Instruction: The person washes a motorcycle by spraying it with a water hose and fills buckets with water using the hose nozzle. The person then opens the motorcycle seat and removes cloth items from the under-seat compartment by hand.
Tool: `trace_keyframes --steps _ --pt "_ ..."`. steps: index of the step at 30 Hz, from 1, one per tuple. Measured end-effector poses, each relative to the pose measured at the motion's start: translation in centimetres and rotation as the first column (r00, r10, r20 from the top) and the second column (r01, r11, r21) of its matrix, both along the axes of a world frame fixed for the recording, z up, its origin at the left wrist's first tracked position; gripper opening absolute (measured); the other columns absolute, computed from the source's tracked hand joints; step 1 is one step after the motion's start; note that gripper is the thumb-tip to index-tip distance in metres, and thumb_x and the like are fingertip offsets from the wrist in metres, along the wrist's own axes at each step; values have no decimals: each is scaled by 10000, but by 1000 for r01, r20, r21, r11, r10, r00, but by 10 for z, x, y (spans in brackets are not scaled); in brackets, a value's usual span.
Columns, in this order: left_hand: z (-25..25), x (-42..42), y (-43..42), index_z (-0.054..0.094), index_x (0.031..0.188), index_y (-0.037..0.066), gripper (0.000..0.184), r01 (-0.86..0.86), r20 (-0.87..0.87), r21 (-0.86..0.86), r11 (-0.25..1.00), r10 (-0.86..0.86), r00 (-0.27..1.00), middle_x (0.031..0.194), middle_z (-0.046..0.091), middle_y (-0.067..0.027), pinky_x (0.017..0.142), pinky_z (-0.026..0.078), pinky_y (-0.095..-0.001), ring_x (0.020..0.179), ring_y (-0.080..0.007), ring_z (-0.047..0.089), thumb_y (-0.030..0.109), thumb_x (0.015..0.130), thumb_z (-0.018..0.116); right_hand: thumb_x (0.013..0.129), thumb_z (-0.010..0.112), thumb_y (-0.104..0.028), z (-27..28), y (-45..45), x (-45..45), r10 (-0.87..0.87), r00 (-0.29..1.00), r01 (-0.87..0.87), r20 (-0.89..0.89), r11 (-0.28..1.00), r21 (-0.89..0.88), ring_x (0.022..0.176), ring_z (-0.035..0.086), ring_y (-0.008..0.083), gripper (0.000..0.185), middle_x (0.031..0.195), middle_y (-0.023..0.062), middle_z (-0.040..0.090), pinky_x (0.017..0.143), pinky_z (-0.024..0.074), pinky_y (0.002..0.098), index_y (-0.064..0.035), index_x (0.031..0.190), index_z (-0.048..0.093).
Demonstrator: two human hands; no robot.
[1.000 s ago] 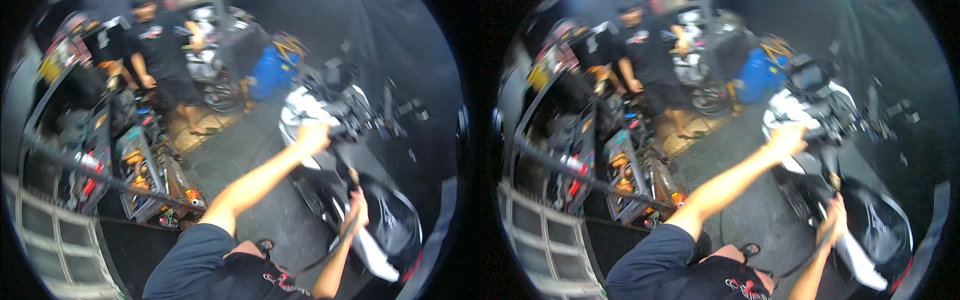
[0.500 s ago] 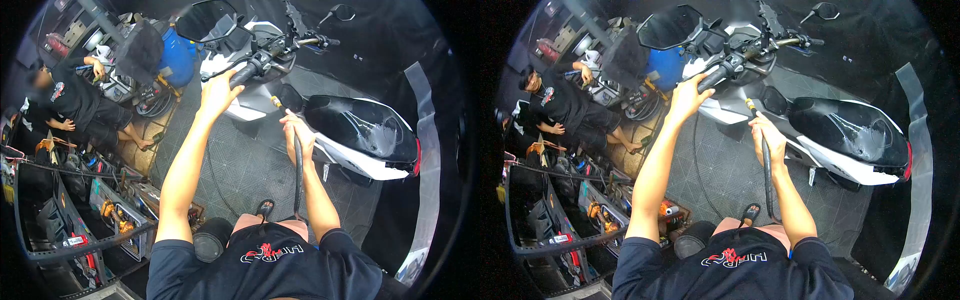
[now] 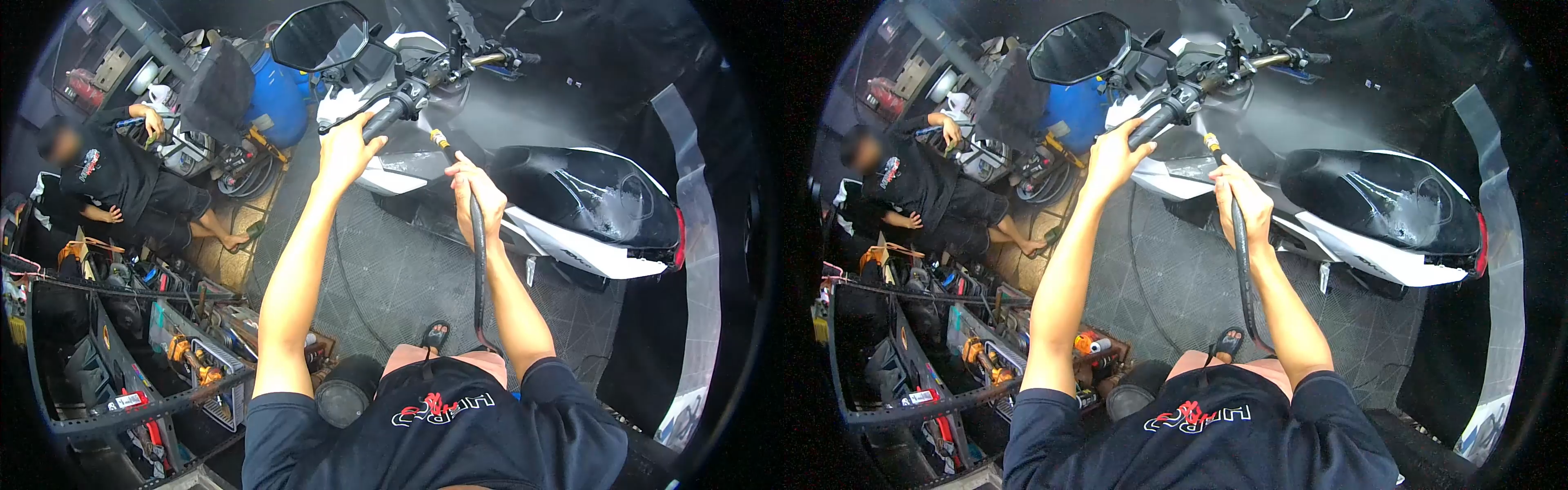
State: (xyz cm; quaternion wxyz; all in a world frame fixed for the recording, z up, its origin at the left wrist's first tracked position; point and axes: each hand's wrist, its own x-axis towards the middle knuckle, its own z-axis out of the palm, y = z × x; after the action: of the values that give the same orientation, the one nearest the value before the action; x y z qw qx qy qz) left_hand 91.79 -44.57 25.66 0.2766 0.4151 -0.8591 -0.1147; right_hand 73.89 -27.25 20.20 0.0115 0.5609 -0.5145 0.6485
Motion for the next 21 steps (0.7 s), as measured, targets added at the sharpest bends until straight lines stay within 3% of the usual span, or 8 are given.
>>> trace_keyframes --steps 2,4,9,11,16,18,21 --pt "4 -1 2 675 1260 70 526 3 -8 43 999 -3 1000 1025 742 -176 880 534 -431 968 -328 721 318 811 789 959 644 -9 -2 -5 6 -3 1000 3 1 1000 7 1074 717 377 94 919 174 726 939 572 431 70 919 678" --pt "3 0 3 674 1262 65 527 4 3 10 1000 -4 1000 1039 740 -181 882 533 -434 966 -338 718 303 808 794 978 597 8 -2 -9 12 41 996 -43 -76 999 -21 1027 733 310 120 900 140 719 935 565 408 57 886 658" --pt "-1 -1 2 683 1255 64 520 11 -40 -8 1000 -11 999 1037 741 -185 874 536 -428 963 -335 720 289 802 802 974 607 7 -11 -14 22 33 999 -33 19 999 -42 1028 729 329 143 895 156 716 912 566 402 54 847 654" --pt "-2 -1 2 686 1252 64 517 15 -49 2 1000 -15 999 1032 742 -185 871 538 -425 960 -334 721 283 800 805 922 659 27 -18 -19 28 52 998 -53 -40 998 -21 1039 726 379 35 904 179 718 945 575 433 54 912 680" --pt "-3 -2 2 690 1249 67 508 14 -26 -18 1000 -15 1000 1011 747 -174 864 545 -419 944 -328 728 273 799 805 908 668 35 -38 -39 45 55 998 -56 -21 998 -26 1000 734 368 19 895 170 715 945 579 443 48 917 678" --pt "-3 -2 1 688 1252 66 508 23 -7 -37 999 -23 1000 1010 748 -170 854 550 -424 941 -324 731 279 805 802 943 637 18 -52 -50 51 100 994 -103 -40 992 -78 1019 730 345 62 917 159 722 940 570 406 62 924 677" --pt "2 -6 3 682 1265 73 523 -29 26 47 998 28 999 1011 748 -172 847 554 -428 939 -322 733 296 808 803 918 651 35 -74 -65 56 161 986 -163 -32 982 -92 975 736 324 29 922 163 723 977 567 425 57 909 668"
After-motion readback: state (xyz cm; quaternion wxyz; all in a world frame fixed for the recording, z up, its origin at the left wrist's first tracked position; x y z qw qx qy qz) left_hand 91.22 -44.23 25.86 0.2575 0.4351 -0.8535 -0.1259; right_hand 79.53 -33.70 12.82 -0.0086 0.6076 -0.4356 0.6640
